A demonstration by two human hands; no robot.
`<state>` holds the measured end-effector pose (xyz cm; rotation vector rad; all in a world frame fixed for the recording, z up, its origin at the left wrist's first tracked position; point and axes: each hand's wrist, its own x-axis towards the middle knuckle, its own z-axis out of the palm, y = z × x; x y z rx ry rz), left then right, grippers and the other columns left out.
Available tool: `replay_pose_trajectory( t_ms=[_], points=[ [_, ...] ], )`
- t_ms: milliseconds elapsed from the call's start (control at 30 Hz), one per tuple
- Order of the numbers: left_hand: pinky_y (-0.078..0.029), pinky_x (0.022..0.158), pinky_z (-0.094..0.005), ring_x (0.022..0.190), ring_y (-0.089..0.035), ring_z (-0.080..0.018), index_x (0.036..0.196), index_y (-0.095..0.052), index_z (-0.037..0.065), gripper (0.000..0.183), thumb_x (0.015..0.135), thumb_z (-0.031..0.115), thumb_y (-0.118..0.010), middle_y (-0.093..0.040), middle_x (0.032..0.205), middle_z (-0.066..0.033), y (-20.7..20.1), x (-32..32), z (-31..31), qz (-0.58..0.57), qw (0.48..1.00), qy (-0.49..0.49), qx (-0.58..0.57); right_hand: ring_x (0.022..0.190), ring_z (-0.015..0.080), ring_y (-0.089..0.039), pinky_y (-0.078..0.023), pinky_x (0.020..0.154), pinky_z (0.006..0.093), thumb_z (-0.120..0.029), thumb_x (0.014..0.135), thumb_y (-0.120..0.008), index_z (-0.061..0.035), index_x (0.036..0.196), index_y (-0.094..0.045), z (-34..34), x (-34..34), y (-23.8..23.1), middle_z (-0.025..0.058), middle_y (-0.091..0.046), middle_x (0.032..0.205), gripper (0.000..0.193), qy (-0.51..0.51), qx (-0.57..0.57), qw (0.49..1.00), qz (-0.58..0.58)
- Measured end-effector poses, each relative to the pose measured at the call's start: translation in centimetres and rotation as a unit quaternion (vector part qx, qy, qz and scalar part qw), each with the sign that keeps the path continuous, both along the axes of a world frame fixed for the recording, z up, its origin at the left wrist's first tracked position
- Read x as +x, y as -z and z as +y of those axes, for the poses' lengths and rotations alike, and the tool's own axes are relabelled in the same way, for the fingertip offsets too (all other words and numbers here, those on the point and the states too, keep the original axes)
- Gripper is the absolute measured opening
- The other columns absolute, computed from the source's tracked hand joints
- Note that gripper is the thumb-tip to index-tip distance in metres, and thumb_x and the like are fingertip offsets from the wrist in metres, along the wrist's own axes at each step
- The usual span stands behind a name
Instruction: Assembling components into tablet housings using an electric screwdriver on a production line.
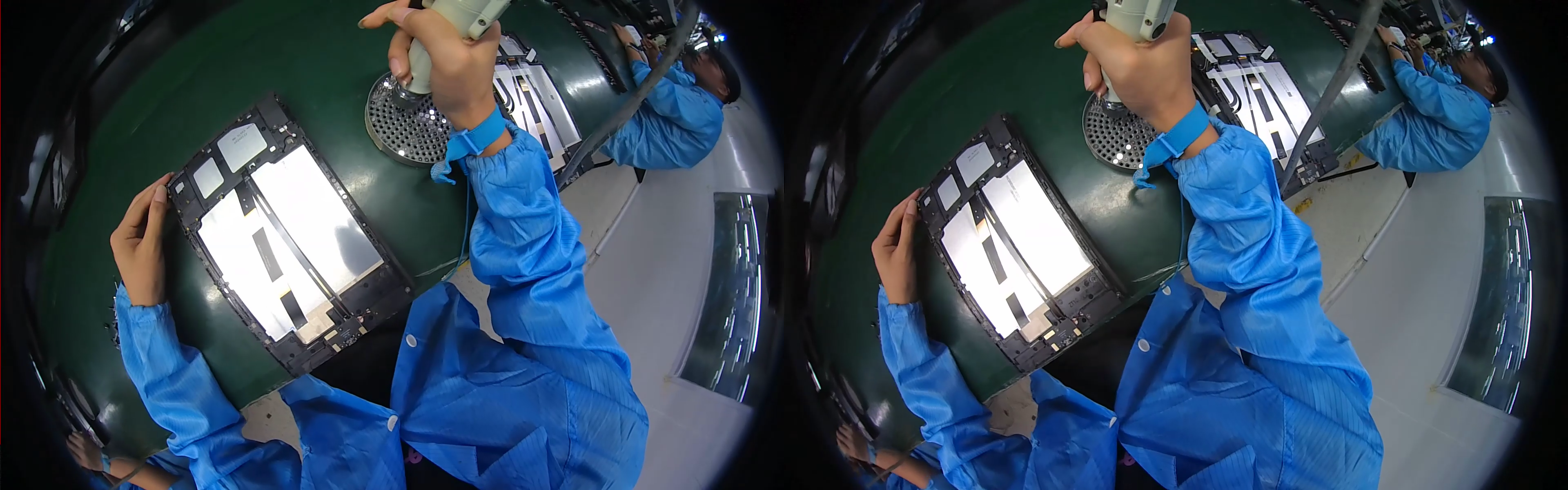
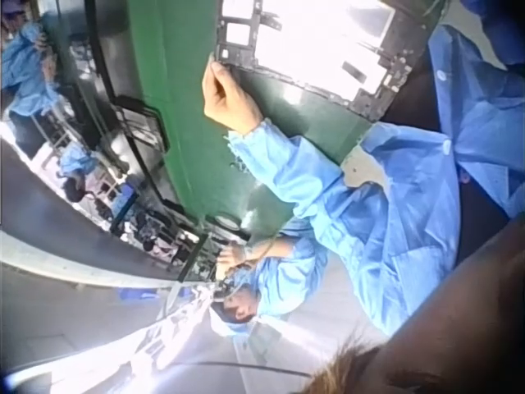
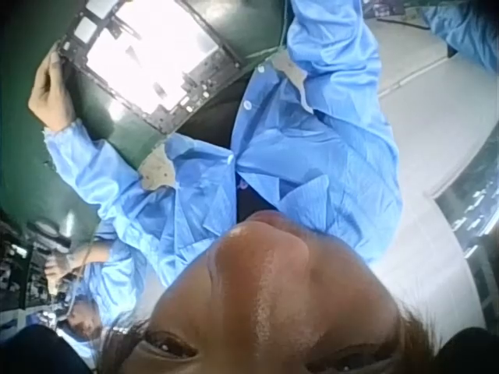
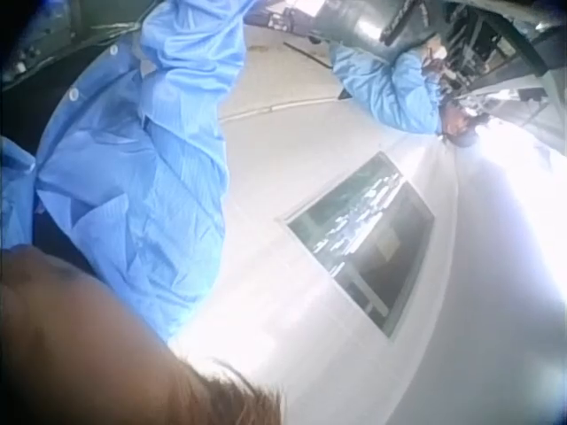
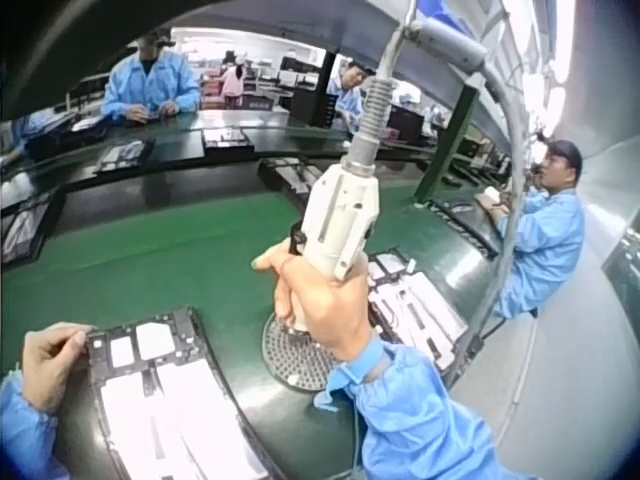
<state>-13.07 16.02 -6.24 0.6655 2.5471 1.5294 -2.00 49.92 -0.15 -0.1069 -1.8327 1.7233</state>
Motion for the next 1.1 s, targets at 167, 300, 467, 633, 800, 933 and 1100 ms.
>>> replay_pose_trajectory(
  t_ms=[167,300,467,633,800,933,1100],
  points=[
    [-0.045,0.088,-0.0245,0.096,-0.06,-0.0124,0.11,-0.069,-0.003,0.024,0.095,0.015,-0.063,-0.069,0.102,-0.007,-1.0,-0.1,0.2,-0.048,0.998,0.045,0.017,0.047,0.0131,-0.059,-0.046,0.04,0.0262,-0.006,0.087,-0.061,0.0034,0.091,-0.069,0.7,-0.6,1.2,0.0158,-0.072,0.087,0.013,-0.031,0.027,0.996,0.084],
    [-0.046,0.086,-0.0249,0.094,-0.062,-0.014,0.103,-0.072,-0.004,0.022,0.091,0.014,-0.067,-0.07,0.102,-0.0104,-1.5,0.0,0.2,-0.09,0.991,0.094,0.029,0.045,0.0127,-0.056,-0.043,0.039,0.0252,-0.01,0.089,-0.06,0.0043,0.089,-0.066,-1.9,-0.8,-1.5,0.0123,-0.068,0.074,0.016,-0.055,-0.038,0.994,0.085],
    [-0.049,0.079,-0.0241,0.084,-0.063,-0.0123,0.103,-0.072,-0.003,0.025,0.087,0.015,-0.071,-0.072,0.091,-0.0094,-1.2,0.3,0.9,-0.109,0.987,0.107,0.058,0.043,0.0127,-0.053,-0.039,0.037,0.0243,-0.015,0.091,-0.06,0.0048,0.092,-0.063,-8.8,-3.1,-5.9,0.0131,-0.069,0.079,0.02,-0.19,-0.005,0.981,-0.033],
    [-0.05,0.075,-0.0246,0.08,-0.064,-0.0114,0.101,-0.073,-0.003,0.025,0.086,0.016,-0.071,-0.073,0.087,-0.0096,-1.3,0.4,1.0,-0.115,0.986,0.095,0.071,0.043,0.012,-0.054,-0.04,0.038,0.0247,-0.011,0.091,-0.061,0.0046,0.087,-0.065,-15.2,-7.1,-4.0,0.0126,-0.069,0.077,0.017,-0.256,-0.043,0.966,0.011],
    [-0.052,0.074,-0.0261,0.078,-0.065,-0.0136,0.097,-0.074,-0.002,0.024,0.083,0.017,-0.072,-0.073,0.085,-0.012,-0.7,0.2,0.7,-0.091,0.986,0.101,0.092,0.045,0.0129,-0.055,-0.041,0.039,0.0247,-0.012,0.092,-0.058,0.0061,0.089,-0.064,-17.3,-8.0,-2.2,0.0142,-0.069,0.079,0.019,-0.253,-0.066,0.964,0.047],
    [-0.052,0.076,-0.0269,0.078,-0.066,-0.0149,0.097,-0.074,-0.003,0.023,0.082,0.014,-0.072,-0.073,0.086,-0.0124,-0.2,0.0,0.9,-0.104,0.981,0.108,0.119,0.045,0.0129,-0.054,-0.041,0.04,0.0245,-0.014,0.093,-0.056,0.0068,0.087,-0.065,-17.5,-8.1,-2.1,0.014,-0.068,0.076,0.023,-0.244,-0.011,0.969,0.044],
    [-0.052,0.079,-0.0276,0.081,-0.066,-0.0156,0.097,-0.073,-0.004,0.022,0.082,0.012,-0.072,-0.072,0.088,-0.0125,-0.4,-0.1,0.7,-0.096,0.982,0.112,0.117,0.044,0.0124,-0.053,-0.04,0.04,0.0241,-0.019,0.094,-0.053,0.0065,0.084,-0.066,-17.4,-8.3,-2.0,0.0107,-0.063,0.064,0.031,-0.257,0.037,0.965,0.039]
  ],
)
